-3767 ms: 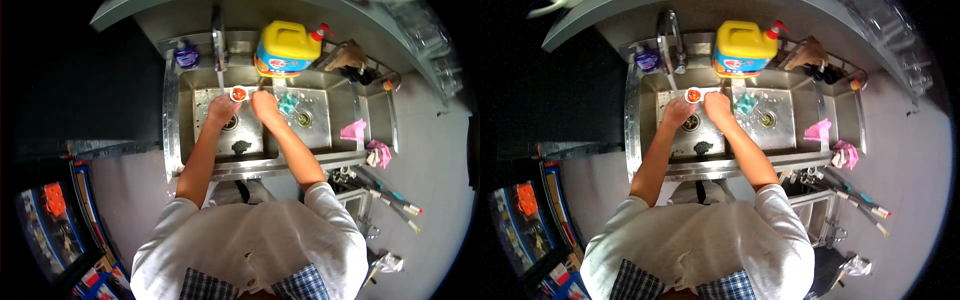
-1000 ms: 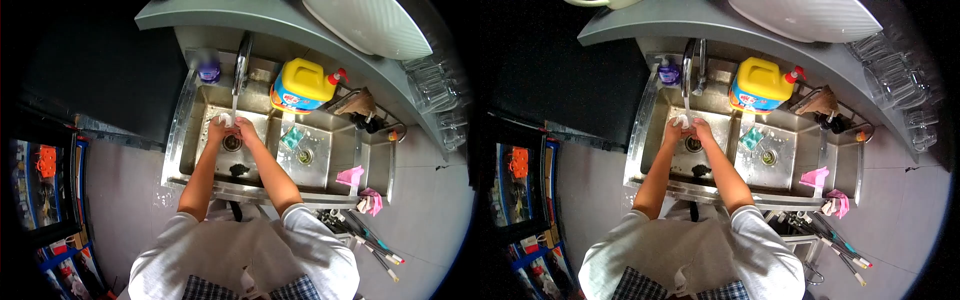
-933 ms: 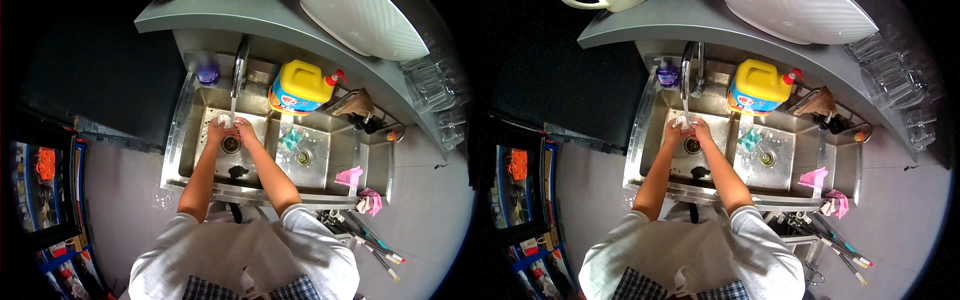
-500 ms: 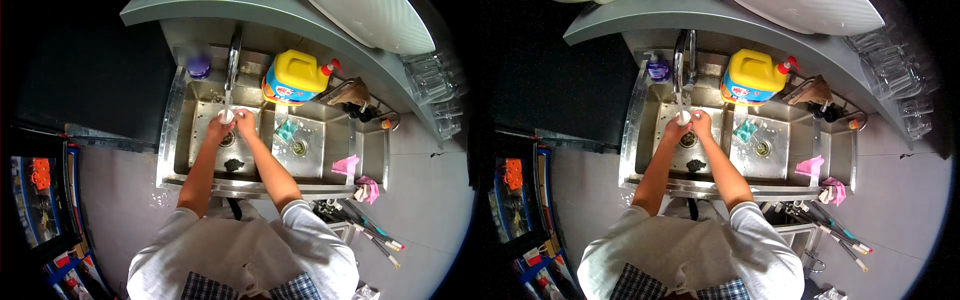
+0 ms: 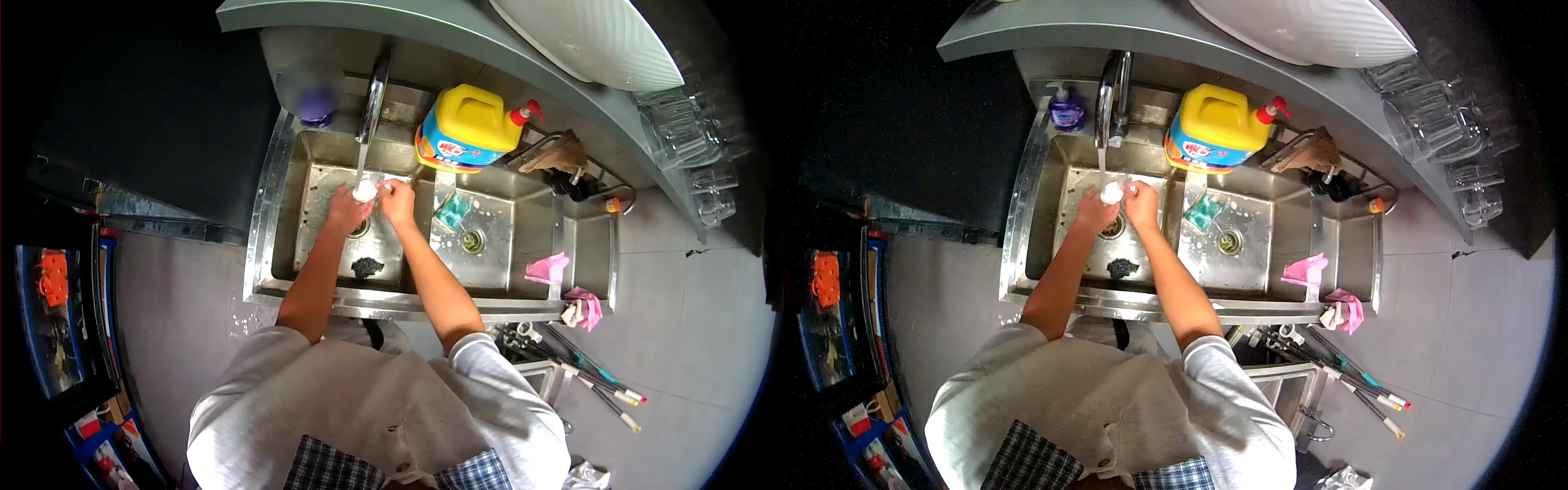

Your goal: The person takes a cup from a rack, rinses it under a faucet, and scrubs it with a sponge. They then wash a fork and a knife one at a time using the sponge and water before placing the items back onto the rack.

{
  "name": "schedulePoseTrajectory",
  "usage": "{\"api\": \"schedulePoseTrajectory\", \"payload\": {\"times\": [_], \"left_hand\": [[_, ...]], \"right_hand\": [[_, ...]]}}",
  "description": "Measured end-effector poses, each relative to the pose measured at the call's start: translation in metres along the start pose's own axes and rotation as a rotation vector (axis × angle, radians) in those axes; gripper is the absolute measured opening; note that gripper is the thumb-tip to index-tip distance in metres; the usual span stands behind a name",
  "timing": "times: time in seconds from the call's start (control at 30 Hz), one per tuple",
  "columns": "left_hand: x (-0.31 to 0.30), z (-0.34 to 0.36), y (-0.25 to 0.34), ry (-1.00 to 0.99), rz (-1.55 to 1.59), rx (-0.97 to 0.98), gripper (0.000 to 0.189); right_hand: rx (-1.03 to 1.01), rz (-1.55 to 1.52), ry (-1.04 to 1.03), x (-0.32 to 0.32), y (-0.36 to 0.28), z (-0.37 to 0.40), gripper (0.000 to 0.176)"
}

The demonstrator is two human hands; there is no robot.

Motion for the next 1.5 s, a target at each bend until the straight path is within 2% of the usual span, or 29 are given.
{"api": "schedulePoseTrajectory", "payload": {"times": [0.03, 0.1, 0.2, 0.33, 0.5, 0.6, 0.73, 0.83, 0.9, 0.97, 1.0, 1.1, 1.17, 1.3, 1.33, 1.43, 1.47, 1.5], "left_hand": [[0.0, 0.0, 0.004, 0.004, -0.042, 0.004, 0.05], [0.014, 0.029, 0.011, 0.235, 0.684, -0.724, 0.05], [0.012, 0.033, 0.019, 0.134, 0.531, -0.687, 0.049], [0.014, 0.039, 0.026, 0.103, 0.439, -0.719, 0.05], [0.027, 0.039, 0.037, 0.061, 0.504, -0.698, 0.041], [0.027, 0.03, 0.052, 0.039, 0.487, -0.462, 0.032], [0.017, 0.039, 0.054, 0.061, 0.364, -0.54, 0.029], [0.016, 0.039, 0.062, 0.011, 0.336, -0.544, 0.028], [0.021, 0.031, 0.063, -0.044, 0.464, -0.494, 0.026], [0.018, 0.028, 0.056, 0.068, 0.38, -0.518, 0.029], [0.016, 0.02, 0.037, 0.012, 0.395, -0.462, 0.031], [0.016, 0.013, 0.028, 0.116, 0.274, -0.492, 0.027], [0.008, 0.009, 0.031, 0.116, 0.102, -0.472, 0.027], [0.015, 0.011, 0.069, -0.01, -0.351, -0.371, 0.029], [0.012, 0.009, 0.052, -0.068, -0.358, -0.405, 0.031], [0.012, 0.008, 0.049, -0.13, -0.277, -0.38, 0.034], [0.011, 0.01, 0.051, -0.151, -0.219, -0.374, 0.035], [0.009, 0.014, 0.057, -0.173, -0.158, -0.372, 0.036]], "right_hand": [[0.001, 0.035, 0.005, 0.002, 0.005, 0.001, 0.007], [0.098, -0.089, -0.044, 0.013, 0.025, -0.002, 0.009], [0.167, -0.132, -0.082, 0.021, 0.037, 0.0, 0.011], [0.234, -0.157, -0.124, 0.013, 0.035, 0.01, 0.013], [0.252, -0.186, -0.097, 0.006, 0.029, 0.012, 0.015], [0.328, -0.339, -0.134, 0.022, 0.049, 0.01, 0.01], [0.443, -0.53, -0.2, 0.041, 0.056, 0.017, 0.008], [0.438, -0.506, -0.132, 0.038, 0.054, 0.025, 0.009], [0.407, -0.45, -0.096, 0.031, 0.052, 0.031, 0.009], [0.408, -0.385, -0.039, 0.028, 0.059, 0.031, 0.008], [0.415, -0.411, -0.055, 0.028, 0.056, 0.032, 0.008], [0.382, -0.394, -0.085, 0.026, 0.051, 0.026, 0.009], [0.401, -0.438, -0.103, 0.027, 0.052, 0.032, 0.01], [0.672, -0.386, -0.338, 0.055, 0.064, 0.037, 0.017], [0.571, -0.323, -0.425, 0.06, 0.061, 0.035, 0.016], [0.287, -0.146, -0.287, 0.067, 0.078, 0.023, 0.012], [0.293, -0.171, -0.279, 0.072, 0.084, 0.025, 0.009], [0.265, -0.164, -0.169, 0.075, 0.09, 0.026, 0.009]]}}
Point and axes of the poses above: each hand's wrist, its own z-axis away from the middle knuckle, its own x-axis out of the palm, y = z × x, the point moved 8 cm from there along -z, towards the middle knuckle, and after that the axes turned 3 degrees about y, right-handed, at the moved point
